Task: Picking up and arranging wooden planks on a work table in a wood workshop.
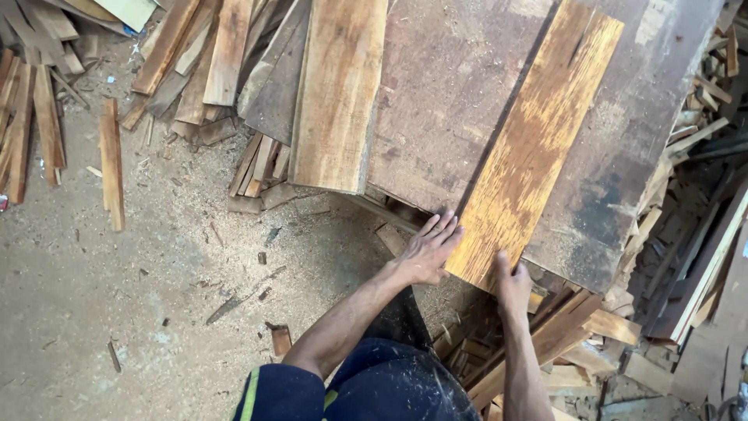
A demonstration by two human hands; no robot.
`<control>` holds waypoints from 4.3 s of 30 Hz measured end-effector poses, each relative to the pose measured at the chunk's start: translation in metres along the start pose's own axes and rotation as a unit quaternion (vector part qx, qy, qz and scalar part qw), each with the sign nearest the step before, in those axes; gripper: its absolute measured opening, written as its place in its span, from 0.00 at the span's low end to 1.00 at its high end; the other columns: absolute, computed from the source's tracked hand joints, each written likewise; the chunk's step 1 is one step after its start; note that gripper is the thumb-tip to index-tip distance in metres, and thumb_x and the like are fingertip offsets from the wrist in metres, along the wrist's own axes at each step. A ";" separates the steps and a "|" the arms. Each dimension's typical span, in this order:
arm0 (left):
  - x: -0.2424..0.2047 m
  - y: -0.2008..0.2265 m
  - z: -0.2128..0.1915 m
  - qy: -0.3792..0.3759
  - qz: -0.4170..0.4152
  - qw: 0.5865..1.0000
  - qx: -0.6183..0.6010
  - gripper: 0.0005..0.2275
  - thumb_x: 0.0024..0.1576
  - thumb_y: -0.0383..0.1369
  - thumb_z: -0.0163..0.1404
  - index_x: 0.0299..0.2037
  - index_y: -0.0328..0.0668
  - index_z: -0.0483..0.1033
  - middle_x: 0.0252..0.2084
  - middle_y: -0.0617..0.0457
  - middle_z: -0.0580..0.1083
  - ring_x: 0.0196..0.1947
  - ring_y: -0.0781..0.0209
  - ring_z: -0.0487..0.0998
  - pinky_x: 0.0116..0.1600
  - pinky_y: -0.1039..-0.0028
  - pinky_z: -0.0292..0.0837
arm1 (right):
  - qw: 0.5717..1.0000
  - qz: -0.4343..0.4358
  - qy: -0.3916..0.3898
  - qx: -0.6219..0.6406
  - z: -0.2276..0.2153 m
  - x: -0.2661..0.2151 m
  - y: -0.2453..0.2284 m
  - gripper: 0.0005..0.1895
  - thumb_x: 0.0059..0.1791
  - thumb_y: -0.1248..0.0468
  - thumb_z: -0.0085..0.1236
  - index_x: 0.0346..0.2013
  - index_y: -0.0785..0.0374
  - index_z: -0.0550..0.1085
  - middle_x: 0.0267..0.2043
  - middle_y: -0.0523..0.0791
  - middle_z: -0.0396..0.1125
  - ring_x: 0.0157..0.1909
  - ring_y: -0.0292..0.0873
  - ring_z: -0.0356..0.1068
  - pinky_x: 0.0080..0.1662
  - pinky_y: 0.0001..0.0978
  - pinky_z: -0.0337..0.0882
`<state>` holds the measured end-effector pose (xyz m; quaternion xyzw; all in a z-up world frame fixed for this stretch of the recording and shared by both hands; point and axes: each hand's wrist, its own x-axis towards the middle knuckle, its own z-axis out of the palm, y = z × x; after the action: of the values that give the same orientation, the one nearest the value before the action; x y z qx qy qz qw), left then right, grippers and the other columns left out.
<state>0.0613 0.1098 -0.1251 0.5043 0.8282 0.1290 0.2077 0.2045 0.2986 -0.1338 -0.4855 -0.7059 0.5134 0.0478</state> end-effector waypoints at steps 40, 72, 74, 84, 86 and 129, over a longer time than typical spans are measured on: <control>0.169 -0.065 -0.035 0.128 -0.002 0.992 0.014 0.40 0.50 0.41 0.64 0.69 0.28 0.58 0.70 0.33 0.62 0.73 0.41 0.60 0.77 0.55 0.48 | 0.847 -0.433 0.003 -0.310 -0.035 0.146 -0.053 0.34 0.44 0.62 0.68 0.64 0.64 0.71 0.68 0.57 0.64 0.73 0.59 0.60 0.70 0.48 0.60; 0.338 -0.126 -0.112 0.245 0.008 0.969 -0.040 0.29 0.43 0.36 0.65 0.55 0.32 0.73 0.55 0.40 0.74 0.61 0.45 0.70 0.67 0.57 0.61 | 0.897 -0.353 -0.034 -0.262 -0.028 0.299 -0.172 0.34 0.45 0.66 0.68 0.65 0.62 0.71 0.70 0.58 0.61 0.74 0.54 0.57 0.69 0.40 0.59; 0.352 -0.129 -0.121 0.202 -0.015 0.979 -0.032 0.26 0.44 0.34 0.63 0.55 0.36 0.74 0.55 0.44 0.75 0.63 0.48 0.71 0.68 0.61 0.63 | 0.899 -0.352 -0.041 -0.258 -0.028 0.313 -0.179 0.34 0.44 0.66 0.69 0.65 0.63 0.70 0.70 0.58 0.61 0.74 0.54 0.58 0.69 0.39 0.60; 0.424 -0.151 -0.153 0.169 -0.035 0.985 0.002 0.25 0.47 0.33 0.60 0.56 0.33 0.72 0.55 0.42 0.74 0.61 0.49 0.70 0.67 0.59 0.61 | 0.902 -0.342 -0.043 -0.261 -0.026 0.393 -0.208 0.35 0.44 0.66 0.70 0.66 0.60 0.71 0.69 0.59 0.60 0.75 0.53 0.56 0.70 0.39 0.58; 0.442 -0.159 -0.153 0.153 -0.041 0.987 0.021 0.25 0.49 0.33 0.60 0.58 0.35 0.73 0.57 0.43 0.74 0.63 0.50 0.70 0.68 0.59 0.61 | 0.903 -0.335 -0.041 -0.266 -0.027 0.404 -0.215 0.35 0.44 0.66 0.70 0.66 0.58 0.71 0.69 0.58 0.61 0.74 0.53 0.57 0.69 0.39 0.59; -0.001 -0.014 -0.069 0.261 -0.358 0.885 0.142 0.29 0.47 0.54 0.61 0.43 0.37 0.68 0.42 0.39 0.69 0.46 0.35 0.74 0.39 0.46 0.75 | 0.859 -0.019 -0.132 0.494 -0.176 0.055 -0.219 0.08 0.47 0.62 0.61 0.37 0.63 0.75 0.31 0.42 0.69 0.28 0.33 0.66 0.30 0.31 0.71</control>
<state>0.0180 0.1026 -0.0695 0.1461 0.9861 0.0544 -0.0581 0.1359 0.4580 0.0939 -0.3121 -0.3687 0.8530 0.1975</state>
